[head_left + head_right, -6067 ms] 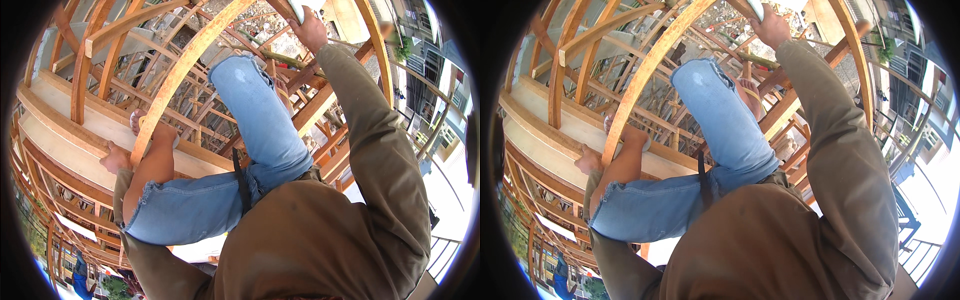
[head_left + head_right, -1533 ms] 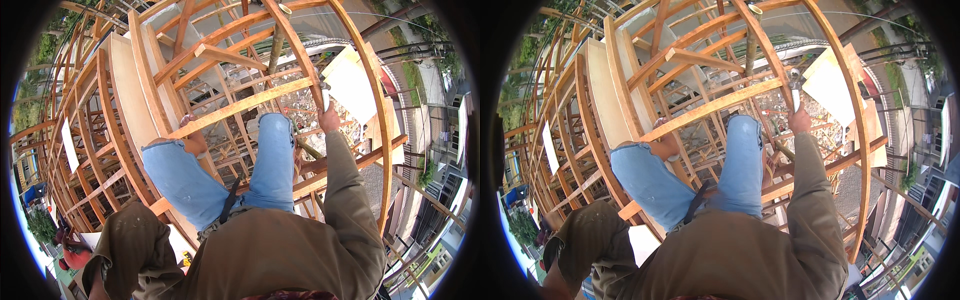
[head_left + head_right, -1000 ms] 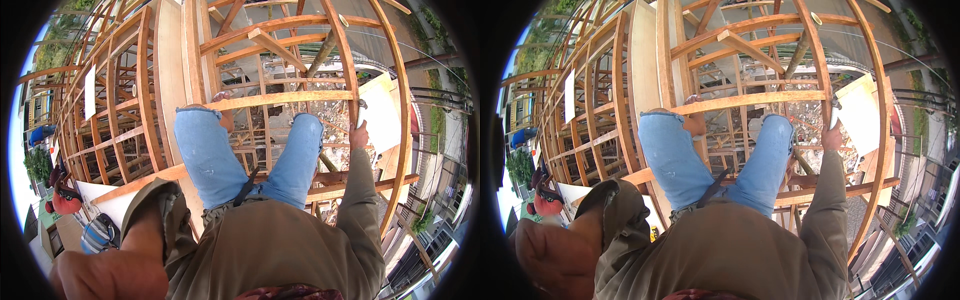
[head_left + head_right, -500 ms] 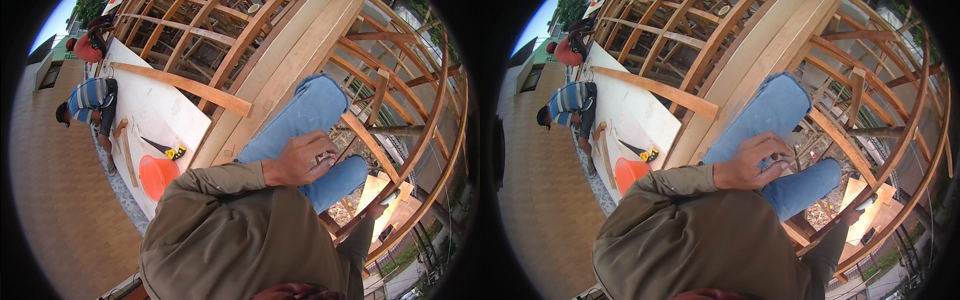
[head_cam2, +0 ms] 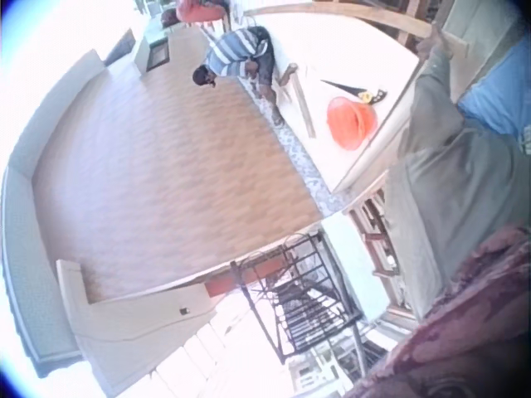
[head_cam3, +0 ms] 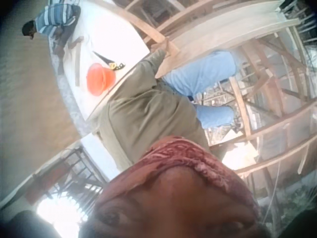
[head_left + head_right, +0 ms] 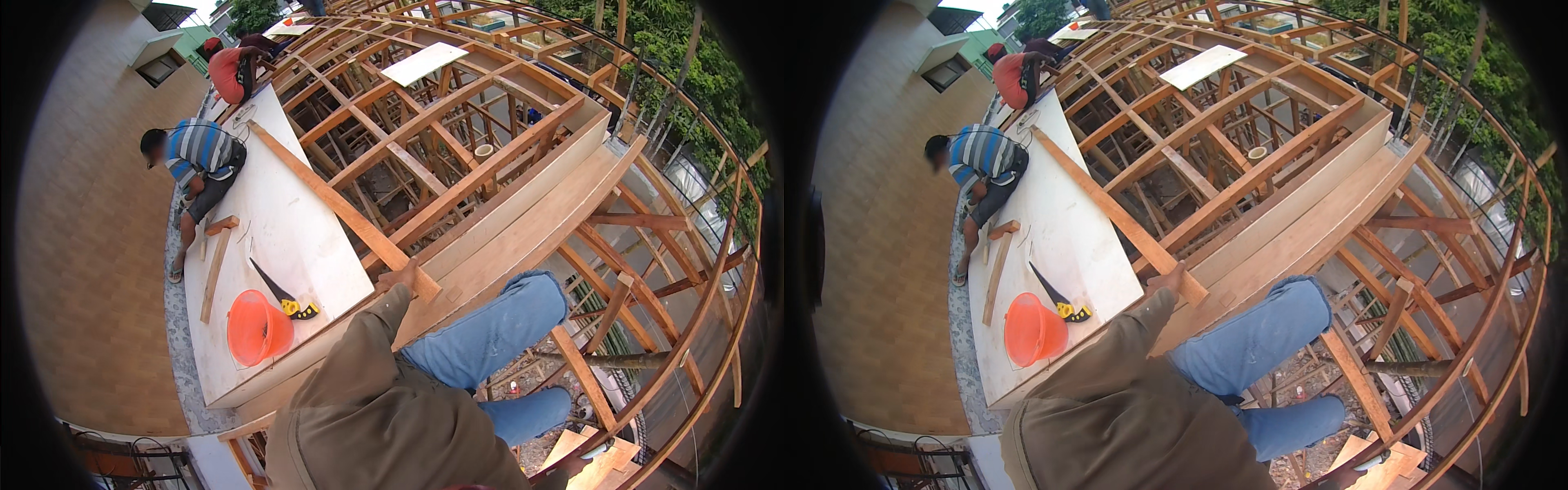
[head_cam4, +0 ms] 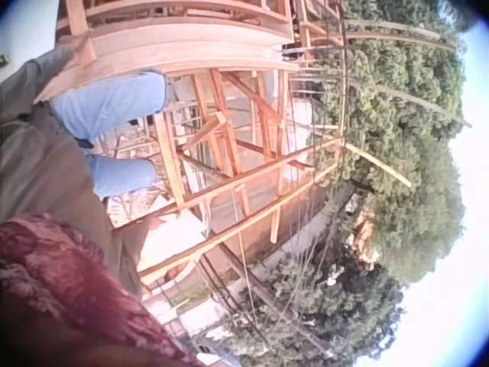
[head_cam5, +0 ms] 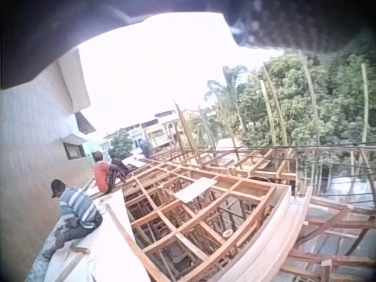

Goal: The person assembles a wooden roof truss by positioning wooden planks and securing them with a hammer and nails. The person repeatedly hammers nails into the joints of the wooden frame to fasten the structure.

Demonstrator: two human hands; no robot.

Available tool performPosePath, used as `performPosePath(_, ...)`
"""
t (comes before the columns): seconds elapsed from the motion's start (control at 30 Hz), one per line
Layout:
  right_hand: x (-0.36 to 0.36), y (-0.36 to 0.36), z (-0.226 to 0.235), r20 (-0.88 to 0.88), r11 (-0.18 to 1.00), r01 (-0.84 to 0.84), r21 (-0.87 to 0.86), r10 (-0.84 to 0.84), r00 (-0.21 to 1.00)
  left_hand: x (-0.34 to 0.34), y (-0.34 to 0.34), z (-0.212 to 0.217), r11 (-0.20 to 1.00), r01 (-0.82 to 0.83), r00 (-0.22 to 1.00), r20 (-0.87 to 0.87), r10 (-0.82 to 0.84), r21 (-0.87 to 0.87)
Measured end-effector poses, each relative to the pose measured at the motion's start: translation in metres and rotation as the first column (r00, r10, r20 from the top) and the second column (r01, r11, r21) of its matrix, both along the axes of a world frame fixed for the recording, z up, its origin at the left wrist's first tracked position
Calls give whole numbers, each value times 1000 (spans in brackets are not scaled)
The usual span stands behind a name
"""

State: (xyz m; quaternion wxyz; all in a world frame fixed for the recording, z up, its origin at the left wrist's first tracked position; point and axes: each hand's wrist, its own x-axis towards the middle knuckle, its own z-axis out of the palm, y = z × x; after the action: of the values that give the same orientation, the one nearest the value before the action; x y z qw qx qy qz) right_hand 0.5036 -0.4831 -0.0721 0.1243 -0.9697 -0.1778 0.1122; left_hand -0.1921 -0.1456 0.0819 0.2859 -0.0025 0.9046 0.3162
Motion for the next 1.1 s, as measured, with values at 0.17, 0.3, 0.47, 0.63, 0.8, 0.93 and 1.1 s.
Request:
performPosePath(0.17,18,-7,-26,32,997,23,-74,-21,999,14,21,7,997,-64,997,-45,62,-48)
performPosePath(0.3,20,-11,-35,79,999,-20,-42,24,997,14,27,2,997,-65,998,-26,64,-33)
performPosePath(0.47,-2,-5,-8,63,993,17,-115,-10,998,32,37,-16,934,-216,960,239,149,285)
performPosePath(0.63,-21,7,27,0,997,7,-70,-7,1000,72,77,-25,657,-368,752,626,-206,658)
performPosePath(0.8,-24,15,33,-7,997,38,-71,-38,999,147,123,35,443,-434,572,620,-537,784)
performPosePath(0.93,-20,9,24,11,998,20,-59,-20,1000,199,165,100,445,-374,488,581,-652,814)
performPosePath(1.1,-23,7,19,78,996,75,-52,-71,994,278,198,94,740,-134,247,745,-620,660)
